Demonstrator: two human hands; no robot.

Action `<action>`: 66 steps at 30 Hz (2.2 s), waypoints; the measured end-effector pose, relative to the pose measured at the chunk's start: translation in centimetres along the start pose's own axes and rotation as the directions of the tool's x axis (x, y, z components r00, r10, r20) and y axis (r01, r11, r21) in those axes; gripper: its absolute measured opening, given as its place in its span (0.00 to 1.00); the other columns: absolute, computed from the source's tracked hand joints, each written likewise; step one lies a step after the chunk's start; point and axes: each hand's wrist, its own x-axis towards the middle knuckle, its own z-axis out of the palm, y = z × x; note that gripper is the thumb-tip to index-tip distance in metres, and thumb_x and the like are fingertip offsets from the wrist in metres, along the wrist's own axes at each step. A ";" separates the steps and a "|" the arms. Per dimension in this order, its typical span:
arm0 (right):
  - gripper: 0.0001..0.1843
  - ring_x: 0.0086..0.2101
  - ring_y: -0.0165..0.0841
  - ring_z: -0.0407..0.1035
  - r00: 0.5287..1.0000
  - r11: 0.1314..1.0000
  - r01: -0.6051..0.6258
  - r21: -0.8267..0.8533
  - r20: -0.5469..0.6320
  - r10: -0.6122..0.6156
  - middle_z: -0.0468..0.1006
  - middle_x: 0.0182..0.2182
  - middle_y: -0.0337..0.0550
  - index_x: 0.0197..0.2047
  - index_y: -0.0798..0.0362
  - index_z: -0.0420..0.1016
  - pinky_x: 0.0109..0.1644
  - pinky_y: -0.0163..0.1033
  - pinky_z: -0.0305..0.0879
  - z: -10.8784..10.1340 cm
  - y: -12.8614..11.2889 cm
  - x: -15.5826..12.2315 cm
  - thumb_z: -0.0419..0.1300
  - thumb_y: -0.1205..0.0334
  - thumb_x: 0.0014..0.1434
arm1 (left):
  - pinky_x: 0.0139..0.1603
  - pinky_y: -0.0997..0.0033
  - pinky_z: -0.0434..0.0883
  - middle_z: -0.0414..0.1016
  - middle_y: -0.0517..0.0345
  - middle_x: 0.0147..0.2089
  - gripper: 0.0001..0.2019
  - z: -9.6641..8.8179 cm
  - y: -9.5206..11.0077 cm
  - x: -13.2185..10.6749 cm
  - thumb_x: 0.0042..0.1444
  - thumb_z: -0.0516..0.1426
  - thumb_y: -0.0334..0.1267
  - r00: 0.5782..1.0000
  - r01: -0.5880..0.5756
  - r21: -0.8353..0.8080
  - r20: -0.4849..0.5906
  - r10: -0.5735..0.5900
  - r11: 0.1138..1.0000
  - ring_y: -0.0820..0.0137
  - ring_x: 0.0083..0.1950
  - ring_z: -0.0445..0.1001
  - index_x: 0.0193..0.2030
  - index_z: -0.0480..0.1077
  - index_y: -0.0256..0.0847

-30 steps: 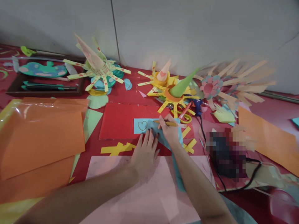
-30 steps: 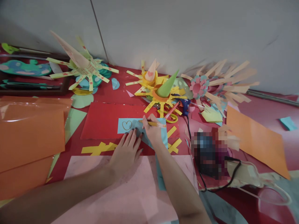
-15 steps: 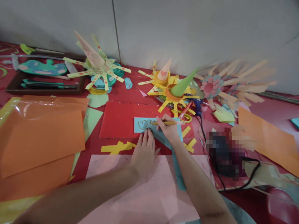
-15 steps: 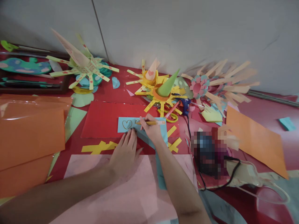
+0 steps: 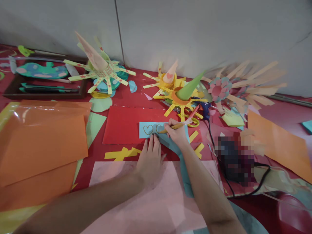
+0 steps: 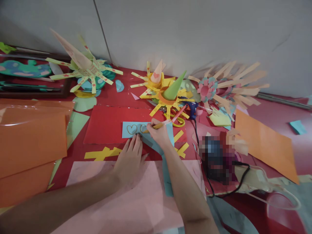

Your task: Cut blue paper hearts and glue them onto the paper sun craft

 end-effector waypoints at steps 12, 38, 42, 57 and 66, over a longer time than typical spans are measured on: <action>0.17 0.14 0.23 0.48 0.995 0.995 0.006 0.102 -0.103 0.005 0.51 0.10 0.27 0.18 0.49 0.50 0.18 0.32 0.44 -0.9 1.1 0.0 0.55 0.63 0.51 | 0.63 0.55 0.61 0.56 0.35 0.66 0.27 0.0 0.0 0.0 0.65 0.40 0.42 1.000 -0.009 0.052 -0.020 0.010 0.999 0.53 0.67 0.55 0.64 0.55 0.23; 0.18 0.15 0.26 0.63 0.937 0.991 0.088 -0.100 -0.329 -0.117 0.61 0.12 0.29 0.21 0.49 0.53 0.20 0.32 0.58 0.3 1.3 -0.5 0.56 0.56 0.57 | 0.64 0.53 0.58 0.55 0.36 0.66 0.26 0.2 0.0 -0.1 0.64 0.39 0.41 1.000 0.006 -0.016 -0.030 -0.007 1.000 0.54 0.68 0.54 0.64 0.56 0.24; 0.17 0.15 0.27 0.65 0.921 0.989 0.060 -0.135 -0.375 -0.107 0.60 0.13 0.29 0.20 0.49 0.52 0.17 0.31 0.55 0.5 1.3 -0.6 0.55 0.57 0.55 | 0.63 0.53 0.59 0.56 0.35 0.66 0.27 0.1 0.0 -0.1 0.65 0.39 0.41 1.000 -0.006 0.013 -0.028 0.006 1.000 0.53 0.67 0.55 0.63 0.56 0.23; 0.15 0.18 0.27 0.57 0.913 0.959 0.168 -0.228 -0.331 -0.238 0.57 0.13 0.31 0.18 0.49 0.49 0.23 0.34 0.55 0.1 1.3 -1.6 0.51 0.64 0.51 | 0.64 0.54 0.59 0.56 0.37 0.66 0.26 0.2 0.0 0.0 0.65 0.39 0.41 0.999 0.000 -0.005 -0.042 0.000 1.000 0.54 0.67 0.55 0.62 0.58 0.24; 0.16 0.18 0.26 0.50 0.920 0.929 0.228 -0.292 -0.249 -0.304 0.53 0.13 0.31 0.17 0.50 0.47 0.23 0.34 0.49 0.0 0.7 -2.0 0.51 0.64 0.50 | 0.65 0.52 0.58 0.54 0.36 0.67 0.27 0.1 0.0 0.0 0.65 0.39 0.41 1.000 -0.012 -0.006 0.004 0.012 1.000 0.53 0.68 0.53 0.64 0.55 0.24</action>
